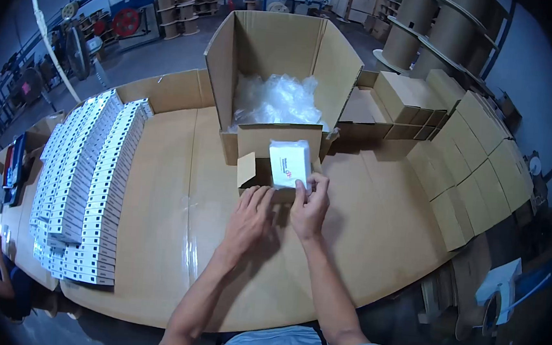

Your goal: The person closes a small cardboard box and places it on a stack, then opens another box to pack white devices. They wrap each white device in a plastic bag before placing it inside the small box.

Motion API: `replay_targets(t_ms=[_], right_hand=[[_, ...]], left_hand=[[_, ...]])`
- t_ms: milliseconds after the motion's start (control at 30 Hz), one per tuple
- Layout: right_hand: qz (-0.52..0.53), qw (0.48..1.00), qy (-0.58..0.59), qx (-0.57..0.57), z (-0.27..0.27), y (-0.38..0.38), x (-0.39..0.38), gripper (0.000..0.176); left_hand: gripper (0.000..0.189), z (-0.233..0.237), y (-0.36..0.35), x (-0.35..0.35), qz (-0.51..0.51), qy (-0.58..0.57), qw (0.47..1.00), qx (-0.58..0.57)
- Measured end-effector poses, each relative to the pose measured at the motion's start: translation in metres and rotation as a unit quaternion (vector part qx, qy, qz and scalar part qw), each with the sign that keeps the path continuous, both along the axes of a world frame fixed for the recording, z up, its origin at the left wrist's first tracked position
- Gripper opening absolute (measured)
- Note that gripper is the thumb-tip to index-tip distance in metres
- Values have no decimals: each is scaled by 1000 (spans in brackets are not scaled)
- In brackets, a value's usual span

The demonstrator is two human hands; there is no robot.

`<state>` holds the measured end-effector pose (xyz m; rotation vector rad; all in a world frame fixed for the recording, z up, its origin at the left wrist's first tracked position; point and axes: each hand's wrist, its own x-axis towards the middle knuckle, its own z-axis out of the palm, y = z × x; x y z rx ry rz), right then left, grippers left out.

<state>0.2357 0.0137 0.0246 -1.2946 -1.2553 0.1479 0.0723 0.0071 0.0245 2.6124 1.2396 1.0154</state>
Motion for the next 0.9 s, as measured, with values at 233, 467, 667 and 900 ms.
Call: replay_targets(t_ms=[233, 467, 667, 900], right_hand=[[-106, 977, -180, 34, -2, 15, 33, 32], [-40, 989, -144, 10, -7, 14, 51, 27], [-1, 984, -175, -37, 3, 13, 60, 23], [28, 983, -173, -51, 12, 12, 69, 22]], left_hand=[[67, -18, 16, 13, 41, 104, 993, 28], [58, -14, 16, 31, 72, 106, 991, 37], [50, -3, 16, 32, 95, 70, 993, -11], [37, -10, 24, 22, 119, 94, 988, -2]])
